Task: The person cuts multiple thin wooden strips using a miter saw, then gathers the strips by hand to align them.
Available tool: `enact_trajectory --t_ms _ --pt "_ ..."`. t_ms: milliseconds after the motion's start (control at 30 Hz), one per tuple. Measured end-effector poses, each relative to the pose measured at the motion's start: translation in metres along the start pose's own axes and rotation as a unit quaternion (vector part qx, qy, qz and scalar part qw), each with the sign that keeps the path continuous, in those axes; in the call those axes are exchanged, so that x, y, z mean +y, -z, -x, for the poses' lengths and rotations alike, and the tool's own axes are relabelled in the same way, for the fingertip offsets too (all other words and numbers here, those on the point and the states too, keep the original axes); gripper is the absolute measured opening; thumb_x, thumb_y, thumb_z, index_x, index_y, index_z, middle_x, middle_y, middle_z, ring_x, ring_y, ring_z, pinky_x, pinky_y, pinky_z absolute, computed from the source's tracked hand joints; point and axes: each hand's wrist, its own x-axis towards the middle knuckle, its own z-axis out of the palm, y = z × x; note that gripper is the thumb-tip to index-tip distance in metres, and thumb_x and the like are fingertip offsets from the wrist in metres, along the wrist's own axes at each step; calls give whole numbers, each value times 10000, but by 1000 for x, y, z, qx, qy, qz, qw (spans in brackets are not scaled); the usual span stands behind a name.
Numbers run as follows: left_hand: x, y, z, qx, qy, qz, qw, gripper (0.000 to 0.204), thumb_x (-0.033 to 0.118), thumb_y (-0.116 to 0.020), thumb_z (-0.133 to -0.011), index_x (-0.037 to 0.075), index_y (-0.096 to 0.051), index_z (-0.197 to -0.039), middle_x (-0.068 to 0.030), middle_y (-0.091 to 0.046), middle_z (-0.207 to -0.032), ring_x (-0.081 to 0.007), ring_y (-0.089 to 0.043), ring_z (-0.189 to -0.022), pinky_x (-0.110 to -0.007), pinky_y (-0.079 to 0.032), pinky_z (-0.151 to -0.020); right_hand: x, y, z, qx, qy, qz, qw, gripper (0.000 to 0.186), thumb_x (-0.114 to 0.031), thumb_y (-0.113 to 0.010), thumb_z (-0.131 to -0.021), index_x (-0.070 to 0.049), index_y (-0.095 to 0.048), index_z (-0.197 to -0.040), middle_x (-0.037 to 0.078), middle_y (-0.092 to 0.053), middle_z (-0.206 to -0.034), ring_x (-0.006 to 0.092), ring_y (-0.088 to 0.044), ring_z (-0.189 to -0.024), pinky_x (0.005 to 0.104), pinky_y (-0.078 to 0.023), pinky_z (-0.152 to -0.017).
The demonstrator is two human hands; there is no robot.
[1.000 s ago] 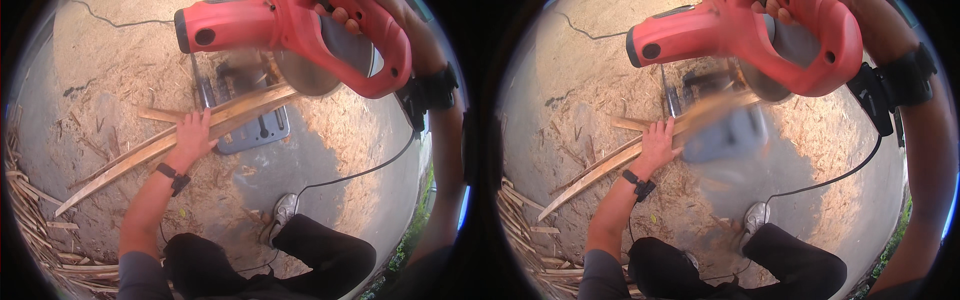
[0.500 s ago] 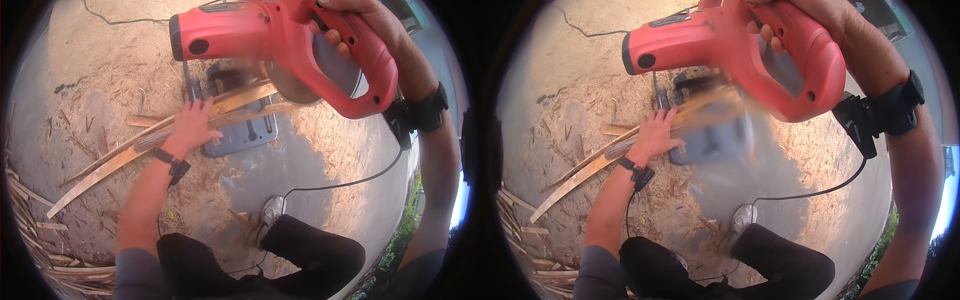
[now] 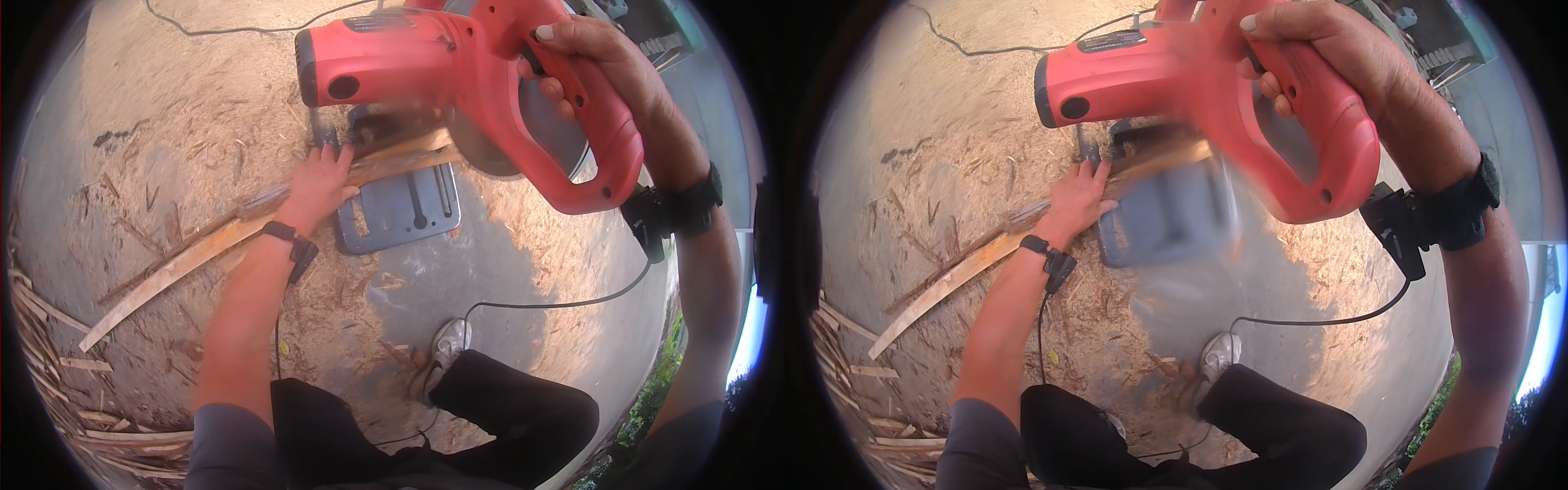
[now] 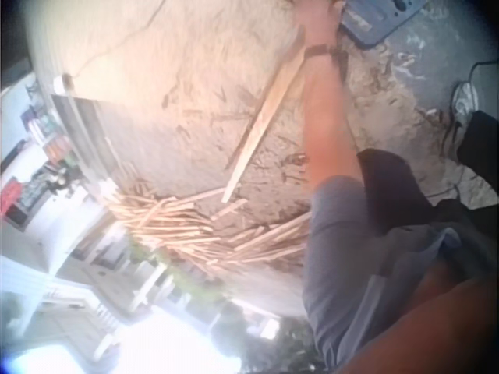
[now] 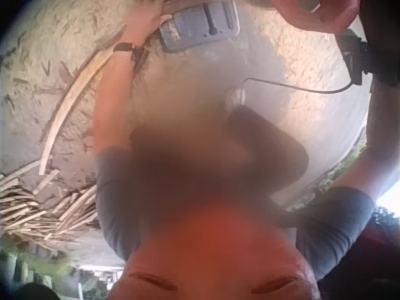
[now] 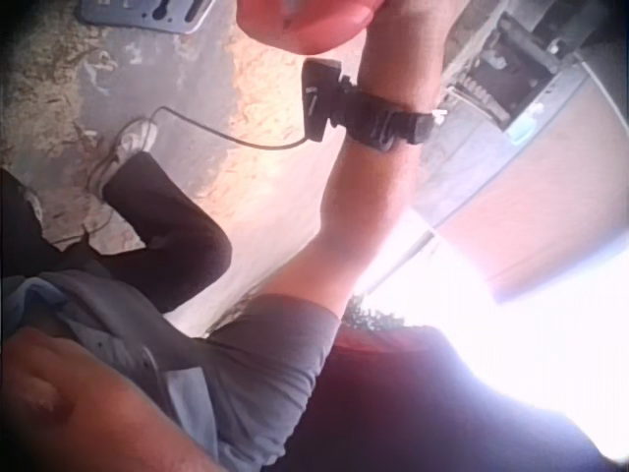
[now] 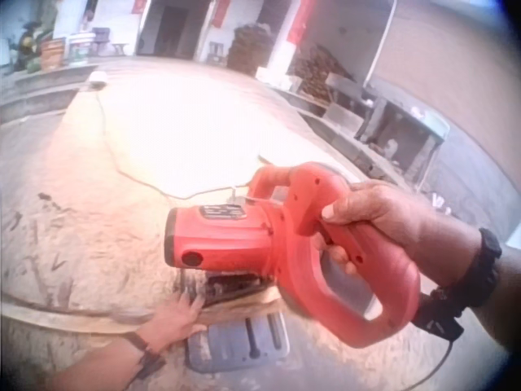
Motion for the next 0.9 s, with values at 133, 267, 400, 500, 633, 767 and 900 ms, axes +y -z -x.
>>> enact_trajectory --t_ms 133,267,400,500,633,767,900 --pt "2 -8 0 6 14 -43 999 816 429 -792 -686 92 -459 -1349 -134 -568 -1091 -304 -579 -985 -418 -544 -719 11 -14 11 34 -7 4 999 257 -186 -622 -890 31 -580 -1022 92 -629 -811 120 -609 -594 257 -533 -476" --pt "0 -11 0 16 9 -52 998 829 449 -784 -684 90 -456 -1355 -131 -560 -1090 -303 -570 -997 -422 -542 -709 27 -24 20 52 -1 -27 998 266 -154 -613 -883 16 -515 -1062 80 -604 -821 124 -585 -580 270 -517 -466" --pt "-1 -14 0 15 14 -50 999 838 469 -775 -686 89 -452 -1360 -127 -555 -1086 -301 -565 -1003 -421 -540 -708 35 -33 26 66 -1 -44 997 267 -152 -611 -881 9 -509 -1067 78 -591 -820 136 -582 -575 284 -509 -461" --pt "-1 -14 -1 8 17 -54 998 849 481 -770 -687 88 -446 -1366 -124 -550 -1088 -299 -561 -1005 -422 -537 -710 42 -35 29 59 7 -36 998 264 -146 -608 -877 8 -506 -1067 83 -586 -823 147 -581 -567 294 -506 -462" --pt "-1 -13 -2 -5 21 -46 999 860 481 -776 -682 87 -443 -1369 -121 -545 -1096 -297 -552 -1017 -422 -532 -721 54 -36 29 50 25 -59 997 267 -134 -609 -865 6 -506 -1067 89 -590 -821 152 -576 -548 290 -491 -453" --pt "3 -16 -2 -2 26 -59 998 860 472 -782 -679 85 -443 -1368 -118 -538 -1118 -297 -542 -1038 -424 -525 -733 65 -33 33 38 16 -8 999 433 -239 -626 -848 12 -506 -1180 79 -601 -924 125 -576 -635 261 -503 -527" --pt "-1 -15 2 30 15 -47 998 860 460 -786 -676 83 -441 -1368 -123 -536 -1159 -299 -534 -1080 -420 -523 -726 86 -48 37 58 55 -17 997 419 -223 -620 -857 12 -488 -1177 85 -588 -930 138 -576 -634 272 -501 -528"
